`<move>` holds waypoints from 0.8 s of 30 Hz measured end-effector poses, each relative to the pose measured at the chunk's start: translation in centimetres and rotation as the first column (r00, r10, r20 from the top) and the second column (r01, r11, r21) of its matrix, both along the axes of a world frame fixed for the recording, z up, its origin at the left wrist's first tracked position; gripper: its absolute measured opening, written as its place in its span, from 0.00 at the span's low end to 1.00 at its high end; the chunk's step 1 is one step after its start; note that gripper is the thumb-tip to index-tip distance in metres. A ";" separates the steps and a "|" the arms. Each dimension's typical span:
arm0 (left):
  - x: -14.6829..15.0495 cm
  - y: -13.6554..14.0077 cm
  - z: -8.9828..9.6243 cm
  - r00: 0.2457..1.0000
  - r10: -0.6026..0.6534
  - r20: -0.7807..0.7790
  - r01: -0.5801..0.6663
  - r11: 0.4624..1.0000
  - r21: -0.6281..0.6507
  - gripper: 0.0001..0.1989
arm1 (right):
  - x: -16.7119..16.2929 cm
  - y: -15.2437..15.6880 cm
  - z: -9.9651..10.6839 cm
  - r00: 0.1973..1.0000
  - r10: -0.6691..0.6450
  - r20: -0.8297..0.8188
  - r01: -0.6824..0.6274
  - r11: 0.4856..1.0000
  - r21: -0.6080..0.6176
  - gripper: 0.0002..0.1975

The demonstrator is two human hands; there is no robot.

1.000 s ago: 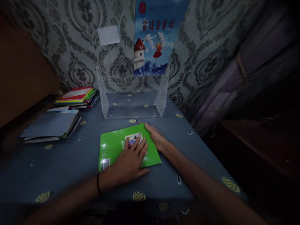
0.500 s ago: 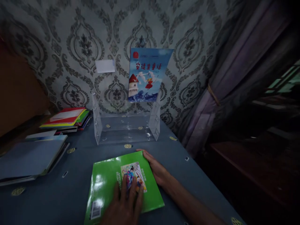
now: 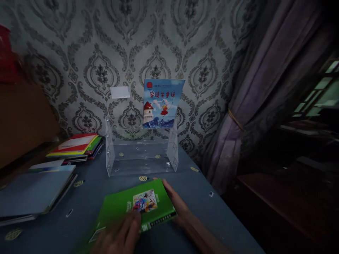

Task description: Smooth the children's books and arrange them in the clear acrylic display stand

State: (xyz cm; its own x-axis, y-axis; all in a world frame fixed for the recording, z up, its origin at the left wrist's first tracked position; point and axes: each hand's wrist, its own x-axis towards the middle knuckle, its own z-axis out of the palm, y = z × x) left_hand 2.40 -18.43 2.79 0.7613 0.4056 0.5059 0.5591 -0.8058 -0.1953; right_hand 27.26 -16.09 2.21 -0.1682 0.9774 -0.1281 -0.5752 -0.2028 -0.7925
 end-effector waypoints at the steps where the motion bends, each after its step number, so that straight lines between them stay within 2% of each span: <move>1: -0.2 0.5 0.6 1.000 0.007 0.030 -0.006 1.000 -0.028 0.28 | 0.0 -0.2 0.4 0.999 -0.018 -0.037 0.018 1.000 0.011 0.29; 4: -0.7 2.0 2.9 0.984 0.021 0.178 0.004 0.990 -0.141 0.21 | 0.0 -0.6 1.2 0.991 -0.059 -0.123 0.066 0.996 0.054 0.29; 7: -0.8 2.8 6.2 0.931 -0.008 0.364 0.106 0.962 -0.250 0.18 | 0.0 -0.5 1.6 0.990 -0.069 -0.123 0.087 0.985 0.147 0.26; 10: -0.2 3.1 9.6 0.878 0.054 0.476 0.176 0.888 -0.425 0.17 | 0.1 0.1 2.5 0.993 -0.105 -0.051 0.114 0.967 0.229 0.25; 12: 0.5 3.6 11.0 0.801 0.144 0.581 0.228 0.824 -0.518 0.18 | 0.4 0.6 3.5 0.988 -0.149 0.045 0.131 0.952 0.275 0.25; 14: 1.3 4.5 11.1 0.691 0.254 0.676 0.321 0.731 -0.603 0.20 | 0.9 0.8 4.5 0.968 -0.197 0.154 0.139 0.935 0.326 0.26; 16: 2.0 5.6 10.1 0.550 0.366 0.751 0.477 0.600 -0.642 0.22 | 1.4 1.0 5.1 0.945 -0.213 0.249 0.114 0.927 0.358 0.26; 18: 2.6 6.6 8.6 0.408 0.483 0.775 0.632 0.463 -0.621 0.23 | 1.8 0.9 5.0 0.931 -0.187 0.314 0.064 0.929 0.365 0.26; 20: 2.9 7.2 7.3 0.306 0.582 0.753 0.732 0.362 -0.577 0.23 | 1.9 0.7 4.5 0.924 -0.141 0.356 0.004 0.933 0.360 0.24; 22: 3.2 7.5 6.4 0.252 0.643 0.724 0.778 0.310 -0.546 0.23 | 1.8 0.5 3.8 0.916 -0.111 0.386 -0.038 0.932 0.361 0.23; 24: 3.3 7.7 5.7 0.217 0.674 0.706 0.791 0.303 -0.532 0.23 | 1.7 0.4 3.2 0.905 -0.106 0.413 -0.056 0.930 0.362 0.22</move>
State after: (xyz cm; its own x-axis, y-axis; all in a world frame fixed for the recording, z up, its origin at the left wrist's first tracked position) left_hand 5.73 -10.68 8.53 0.1963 0.9768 0.0859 -0.4041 0.0008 0.9147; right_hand 28.92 -15.72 5.44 -0.1526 0.9722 0.1775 -0.1739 0.1504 -0.9732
